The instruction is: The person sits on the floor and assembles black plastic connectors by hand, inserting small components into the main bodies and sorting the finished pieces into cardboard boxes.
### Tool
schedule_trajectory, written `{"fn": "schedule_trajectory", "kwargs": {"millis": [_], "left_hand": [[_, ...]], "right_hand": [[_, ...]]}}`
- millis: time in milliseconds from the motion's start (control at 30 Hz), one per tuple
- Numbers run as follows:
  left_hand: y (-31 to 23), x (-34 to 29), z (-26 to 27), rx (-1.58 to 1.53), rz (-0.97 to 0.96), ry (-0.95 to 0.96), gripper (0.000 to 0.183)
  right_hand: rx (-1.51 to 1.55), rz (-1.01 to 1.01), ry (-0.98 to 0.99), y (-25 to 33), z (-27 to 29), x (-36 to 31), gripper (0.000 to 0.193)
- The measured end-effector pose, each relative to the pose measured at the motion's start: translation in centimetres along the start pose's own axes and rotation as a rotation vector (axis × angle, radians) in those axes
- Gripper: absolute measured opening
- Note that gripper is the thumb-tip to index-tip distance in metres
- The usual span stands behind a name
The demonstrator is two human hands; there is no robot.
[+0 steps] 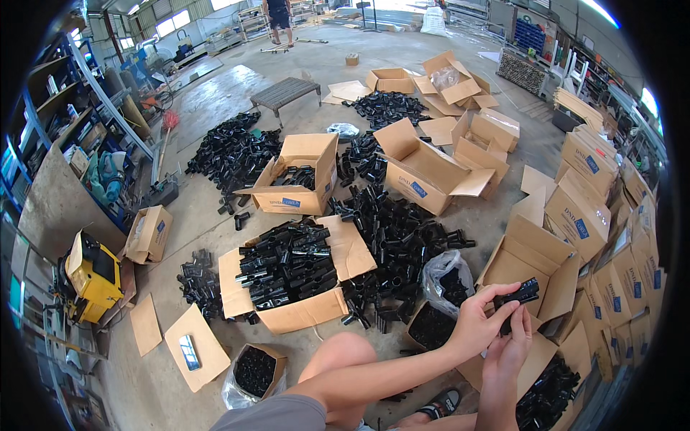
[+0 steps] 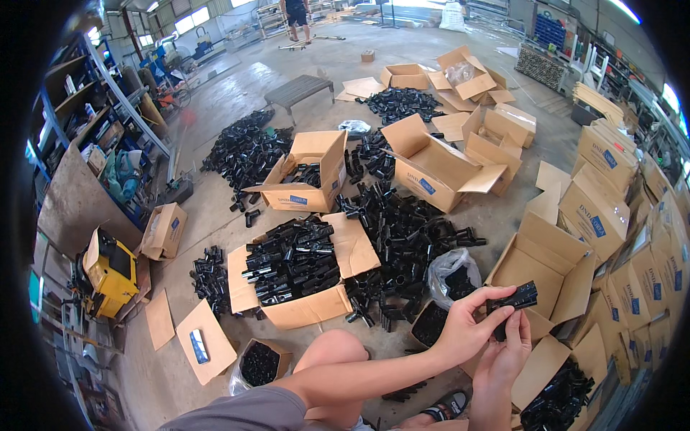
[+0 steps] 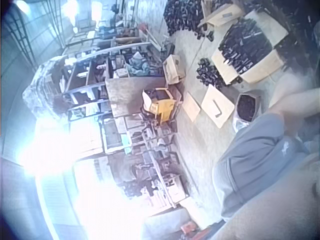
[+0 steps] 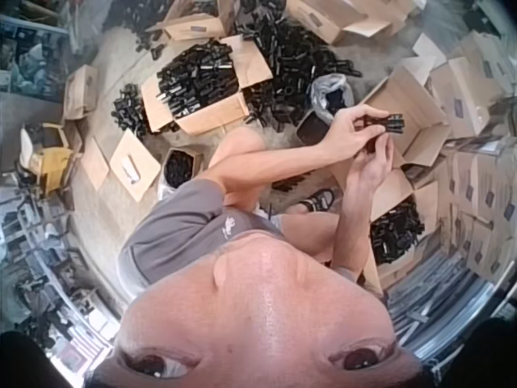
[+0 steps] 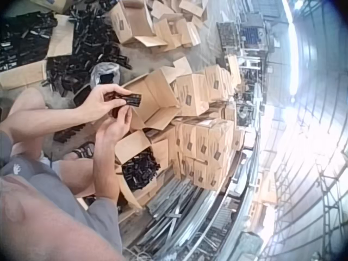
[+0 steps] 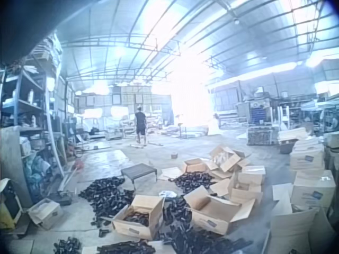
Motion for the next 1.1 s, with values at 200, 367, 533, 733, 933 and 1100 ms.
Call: {"fn": "schedule_trajectory", "kwargs": {"millis": [200,367,533,733,933,1100], "left_hand": [[-0.2,0.2,0.2,-0.035,0.04,0.003,0.033],[0.2,0.2,0.2,-0.026,0.021,-0.011,0.033],[0.0,0.2,0.3,-0.037,0.038,-0.01,0.032],[0.0,0.4,0.5,-0.054,0.048,-0.016,0.032],[-0.2,0.3,0.7,-0.097,0.102,-0.011,0.032],[-0.1,0.4,0.7,-0.098,0.104,0.0,0.032]], "right_hand": [[-0.086,0.032,-0.004,0.7,-0.6,-0.4,0.025],[-0.204,0.104,-0.017,0.5,-0.2,0.2,0.023],[-0.325,0.215,-0.019,0.5,-0.5,0.0,0.019],[-0.497,0.364,-0.023,0.6,-0.3,0.3,0.019],[-0.443,0.294,-0.027,0.6,-0.9,0.0,0.02],[-0.454,0.309,-0.016,0.4,-0.7,0.1,0.02]]}}
Point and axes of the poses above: each hand's wrist, its own x-axis towards the middle knuckle, its own z-axis out of the back of the hand, y = z × x, the point moved 1 cm from there along x, towards the middle knuckle, and after that the axes turned 1 degree about -z, right-handed, at the moved point
